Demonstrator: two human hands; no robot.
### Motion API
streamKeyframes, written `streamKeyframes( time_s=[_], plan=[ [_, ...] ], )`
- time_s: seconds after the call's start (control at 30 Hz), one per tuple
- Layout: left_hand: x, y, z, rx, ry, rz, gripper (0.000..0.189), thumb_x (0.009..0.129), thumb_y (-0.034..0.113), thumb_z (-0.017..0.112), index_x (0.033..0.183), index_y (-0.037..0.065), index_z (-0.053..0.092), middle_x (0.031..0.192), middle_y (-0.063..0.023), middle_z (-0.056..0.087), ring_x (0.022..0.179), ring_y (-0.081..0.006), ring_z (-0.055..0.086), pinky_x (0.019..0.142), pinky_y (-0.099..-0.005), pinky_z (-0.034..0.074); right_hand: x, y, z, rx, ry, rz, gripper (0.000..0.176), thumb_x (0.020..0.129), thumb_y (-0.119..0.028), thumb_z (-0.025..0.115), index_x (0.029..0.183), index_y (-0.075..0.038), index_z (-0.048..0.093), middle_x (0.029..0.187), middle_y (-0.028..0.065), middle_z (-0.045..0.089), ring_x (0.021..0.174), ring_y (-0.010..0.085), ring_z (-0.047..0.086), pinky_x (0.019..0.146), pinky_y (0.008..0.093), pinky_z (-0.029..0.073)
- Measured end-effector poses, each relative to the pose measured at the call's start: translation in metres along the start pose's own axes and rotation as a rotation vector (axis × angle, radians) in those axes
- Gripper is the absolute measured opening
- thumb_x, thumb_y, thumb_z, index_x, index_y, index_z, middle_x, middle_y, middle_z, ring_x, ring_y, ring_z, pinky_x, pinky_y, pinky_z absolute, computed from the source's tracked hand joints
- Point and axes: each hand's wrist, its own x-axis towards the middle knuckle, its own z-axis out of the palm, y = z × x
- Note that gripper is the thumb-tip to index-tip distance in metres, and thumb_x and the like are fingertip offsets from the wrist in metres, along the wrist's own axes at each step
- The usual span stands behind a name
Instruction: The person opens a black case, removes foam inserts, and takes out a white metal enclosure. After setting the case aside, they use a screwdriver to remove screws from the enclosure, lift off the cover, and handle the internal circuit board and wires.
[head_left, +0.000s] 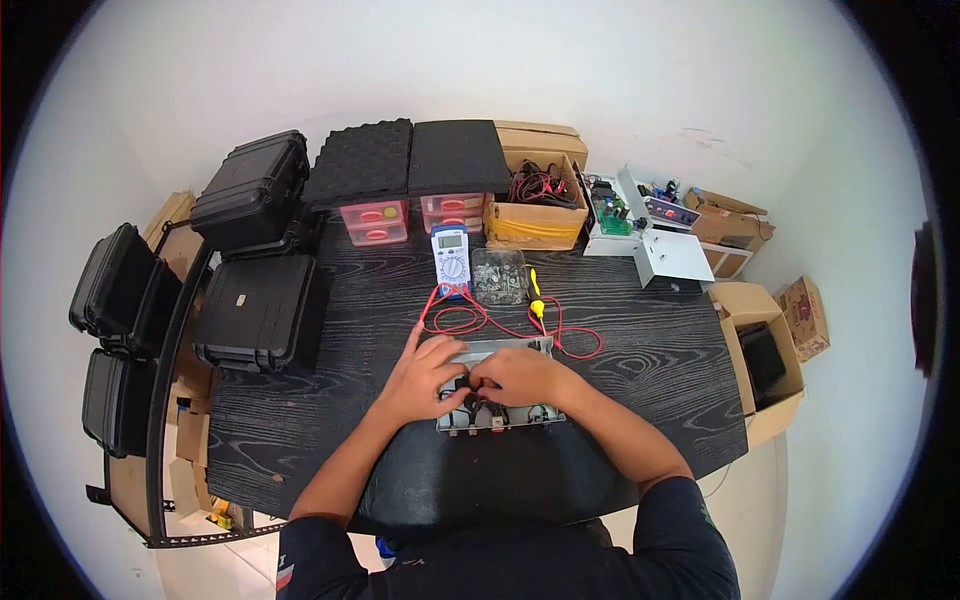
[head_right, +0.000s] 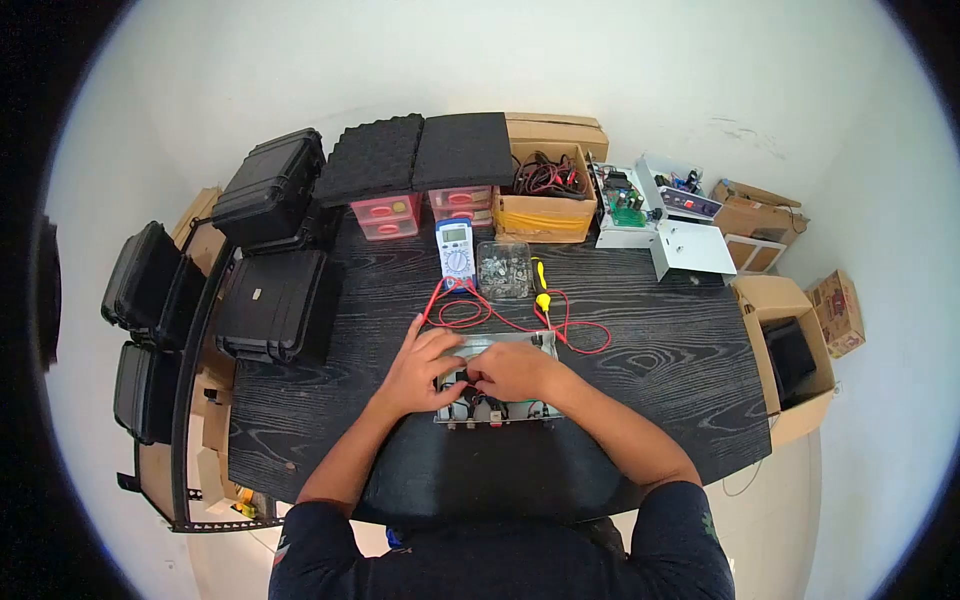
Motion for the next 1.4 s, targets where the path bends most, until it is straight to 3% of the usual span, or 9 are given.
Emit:
streamKeyframes(
  time_s=[0.1, 0.2, 0.5, 0.8, 1.1, 1.4],
  plan=[
    [0.002, 0.007, -0.011, 0.105, -0.291, -0.148, 0.041, 0.08, 0.039, 0.083, 0.11, 0.013, 0.078, 0.124, -0.002, 0.071, 0.126, -0.0222, 0.062, 0.124, -0.075, 0.01, 0.0, 0.014, 0.003, 0.078, 0.049, 0.013, 0.018, 0.087, -0.015, 0.07, 0.102, -0.006, 0.075, 0.09, 0.0129, 0.076, 0.089, 0.0334, 0.074, 0.078, 0.0464, 0.057],
    [-0.002, 0.003, -0.006, 0.092, -0.372, -0.185, 0.049, 0.078, 0.043, 0.084, 0.118, 0.015, 0.077, 0.123, 0.0007, 0.072, 0.124, -0.0188, 0.063, 0.122, -0.0788, 0.002, 0.0, 0.018, 0.004, 0.042, 0.136, -0.039, 0.022, 0.087, -0.014, 0.07, 0.106, -0.004, 0.076, 0.095, 0.0153, 0.076, 0.091, 0.0346, 0.073, 0.081, 0.046, 0.057],
    [-0.001, 0.007, -0.002, 0.045, -0.37, -0.197, 0.045, 0.079, 0.042, 0.083, 0.115, 0.015, 0.08, 0.105, 0.0019, 0.077, 0.11, -0.0187, 0.069, 0.123, -0.0777, 0.0, 0.0, 0.021, 0.004, 0.047, 0.129, -0.002, 0.025, 0.088, -0.014, 0.069, 0.109, -0.003, 0.075, 0.098, 0.0161, 0.076, 0.095, 0.0354, 0.073, 0.083, 0.0458, 0.056],
    [-0.003, 0.005, 0.001, 0.048, -0.318, -0.195, 0.047, 0.078, 0.047, 0.085, 0.113, 0.015, 0.08, 0.104, 0.0008, 0.078, 0.11, -0.0193, 0.069, 0.123, -0.0769, 0.001, 0.001, 0.024, 0.004, 0.047, 0.12, -0.01, 0.027, 0.089, -0.014, 0.069, 0.112, -0.003, 0.074, 0.1, 0.0164, 0.076, 0.097, 0.0356, 0.072, 0.086, 0.0461, 0.056],
    [0.001, 0.003, -0.006, 0.013, -0.408, -0.263, 0.048, 0.074, 0.048, 0.087, 0.107, 0.014, 0.082, 0.102, -0.0006, 0.078, 0.111, -0.02, 0.069, 0.123, -0.078, 0.0, -0.001, 0.018, 0.0, 0.032, 0.048, 0.037, 0.03, 0.089, -0.016, 0.07, 0.116, -0.003, 0.074, 0.1, 0.0158, 0.076, 0.098, 0.0355, 0.072, 0.087, 0.0463, 0.056],
    [-0.001, 0.015, 0.005, 0.2, -0.262, -0.283, 0.049, 0.074, 0.044, 0.087, 0.111, 0.013, 0.078, 0.104, -0.003, 0.077, 0.111, -0.0219, 0.069, 0.122, -0.0789, 0.002, 0.003, 0.014, 0.006, 0.019, 0.075, -0.004, 0.023, 0.09, -0.014, 0.069, 0.11, -0.003, 0.075, 0.102, 0.0186, 0.076, 0.099, 0.0371, 0.073, 0.086, 0.0479, 0.057]
  ],
)
